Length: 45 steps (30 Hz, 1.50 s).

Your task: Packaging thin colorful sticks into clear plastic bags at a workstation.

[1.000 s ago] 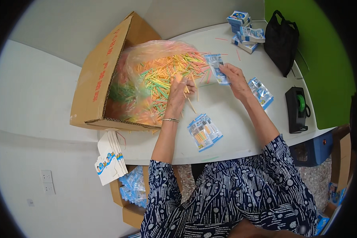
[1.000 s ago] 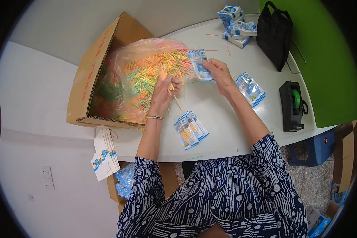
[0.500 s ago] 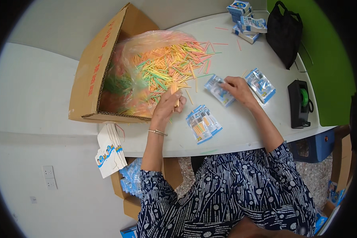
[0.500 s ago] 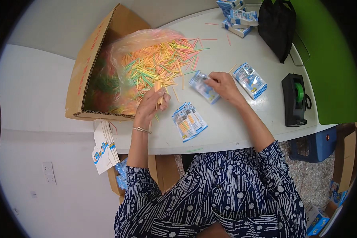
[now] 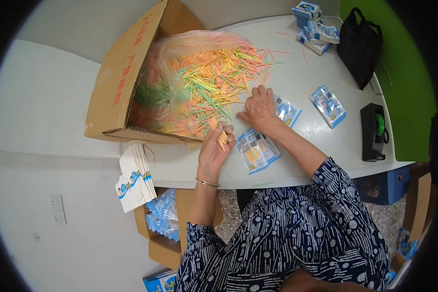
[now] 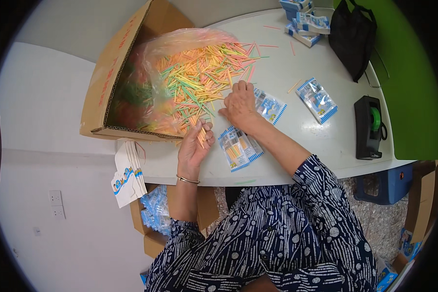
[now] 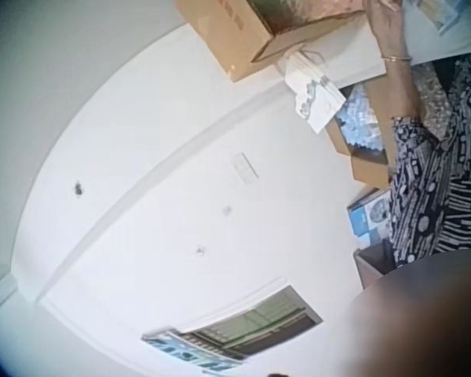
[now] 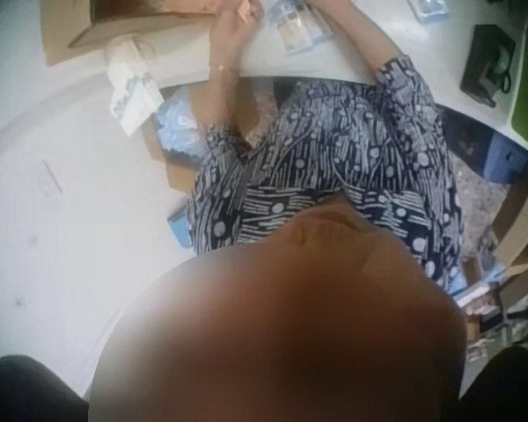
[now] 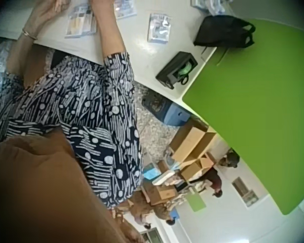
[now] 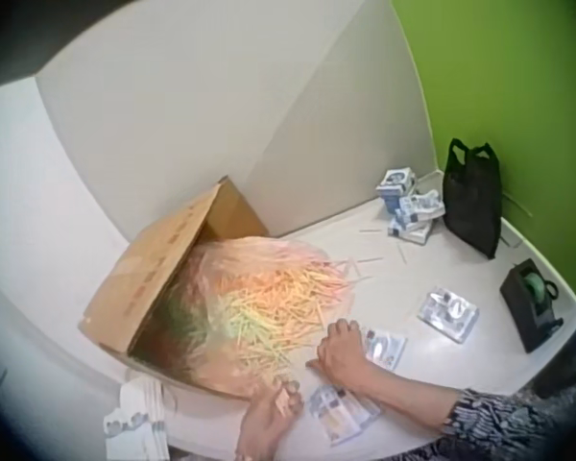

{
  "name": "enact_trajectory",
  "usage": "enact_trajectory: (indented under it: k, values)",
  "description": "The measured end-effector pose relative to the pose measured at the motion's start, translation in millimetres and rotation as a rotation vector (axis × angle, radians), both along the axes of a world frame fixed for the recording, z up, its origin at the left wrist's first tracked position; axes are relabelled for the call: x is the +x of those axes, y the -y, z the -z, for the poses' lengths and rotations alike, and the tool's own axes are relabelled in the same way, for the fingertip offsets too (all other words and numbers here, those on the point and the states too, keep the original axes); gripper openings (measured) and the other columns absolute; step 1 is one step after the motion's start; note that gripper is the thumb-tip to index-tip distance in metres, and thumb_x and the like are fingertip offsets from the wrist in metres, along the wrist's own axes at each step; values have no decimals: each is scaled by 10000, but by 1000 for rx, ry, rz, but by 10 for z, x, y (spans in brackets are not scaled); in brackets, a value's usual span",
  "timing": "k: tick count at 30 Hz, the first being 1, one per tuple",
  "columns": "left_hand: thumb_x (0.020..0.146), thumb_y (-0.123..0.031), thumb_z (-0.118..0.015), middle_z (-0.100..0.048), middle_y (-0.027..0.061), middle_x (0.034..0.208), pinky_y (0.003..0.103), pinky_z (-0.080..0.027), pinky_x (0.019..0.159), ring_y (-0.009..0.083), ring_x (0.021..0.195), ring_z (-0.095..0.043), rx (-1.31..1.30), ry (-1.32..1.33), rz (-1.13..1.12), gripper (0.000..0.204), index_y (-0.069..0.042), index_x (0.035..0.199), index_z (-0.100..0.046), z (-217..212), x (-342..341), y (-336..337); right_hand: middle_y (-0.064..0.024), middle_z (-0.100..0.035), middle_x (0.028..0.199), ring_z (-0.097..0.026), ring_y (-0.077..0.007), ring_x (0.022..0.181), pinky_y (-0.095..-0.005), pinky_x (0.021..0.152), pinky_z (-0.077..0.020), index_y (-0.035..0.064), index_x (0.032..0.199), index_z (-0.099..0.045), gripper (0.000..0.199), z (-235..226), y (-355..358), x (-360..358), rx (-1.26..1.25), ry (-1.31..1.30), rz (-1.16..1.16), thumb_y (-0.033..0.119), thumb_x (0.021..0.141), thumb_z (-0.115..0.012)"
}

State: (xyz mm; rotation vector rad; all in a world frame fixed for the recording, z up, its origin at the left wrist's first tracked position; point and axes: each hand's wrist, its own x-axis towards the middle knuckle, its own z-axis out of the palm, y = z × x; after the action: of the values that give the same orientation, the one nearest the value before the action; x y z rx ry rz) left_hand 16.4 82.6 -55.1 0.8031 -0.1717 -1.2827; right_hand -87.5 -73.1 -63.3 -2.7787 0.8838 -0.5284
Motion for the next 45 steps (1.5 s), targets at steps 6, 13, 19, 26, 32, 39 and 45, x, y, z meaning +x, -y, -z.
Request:
enact_trajectory:
  k: [6, 13, 19, 26, 32, 39, 45]
  values:
    - [931, -188, -546, -549, 58, 831, 254, -467, 607, 141, 670, -531, -52, -2, 14, 126, -70, 960, -511, 13, -20, -80, -102, -571, 848, -483, -247, 890, -395, 770, -307, 129, 784, -683, 142, 152, 92, 113, -126, -234, 69, 225, 775, -578]
    - [933, -172, -536, -594, 81, 883, 302, -507, 679, 170, 742, -582, -22, 2, -11, 119, -59, 960, -515, 80, -45, 212, -69, -573, 778, -526, -232, 826, -395, 730, -311, 158, 803, -657, 127, 176, 177, 235, -195, -261, 52, 132, 750, -545]
    - [947, -207, -511, -586, 159, 1018, 399, -496, 835, 275, 936, -577, -66, -93, -82, 197, -27, 1027, -505, 293, 15, 437, -68, -586, 723, -565, -229, 766, -387, 696, -334, 154, 777, -653, 102, 164, 262, 213, -270, -290, -12, 146, 716, -570]
    - [970, -441, -389, -582, 154, 1017, 417, -471, 886, 287, 975, -566, -108, -215, -75, 422, -38, 1012, -509, 263, -62, 590, -208, -632, 704, -634, -328, 697, -422, 648, -483, -21, 673, -625, 227, -513, 306, 132, 651, 19, -51, 204, 695, -601]
    - [961, -390, -448, -585, 150, 1015, 418, -475, 893, 281, 996, -567, -162, -257, -8, 371, -32, 1037, -509, 171, -200, 695, -201, -615, 709, -612, -351, 699, -451, 657, -469, -1, 700, -631, 228, -436, 280, -74, 532, 163, -103, 217, 753, -589]
    - [881, -115, -606, -560, 183, 1081, 443, -475, 924, 322, 1055, -544, -95, -190, -79, 221, 9, 1034, -508, 347, -84, 581, -154, -572, 970, -534, -312, 924, -406, 765, -442, 9, 891, -651, 291, -135, 317, -793, 88, 15, 168, 252, 741, -703]
    - [922, -156, -554, -582, 184, 1091, 434, -479, 921, 302, 1081, -550, -57, 1, 16, 156, -37, 1015, -517, 125, -294, 704, -121, -539, 970, -495, -309, 929, -424, 718, -408, 10, 778, -582, 178, 336, 369, -972, 112, 260, 125, 126, 686, -680]
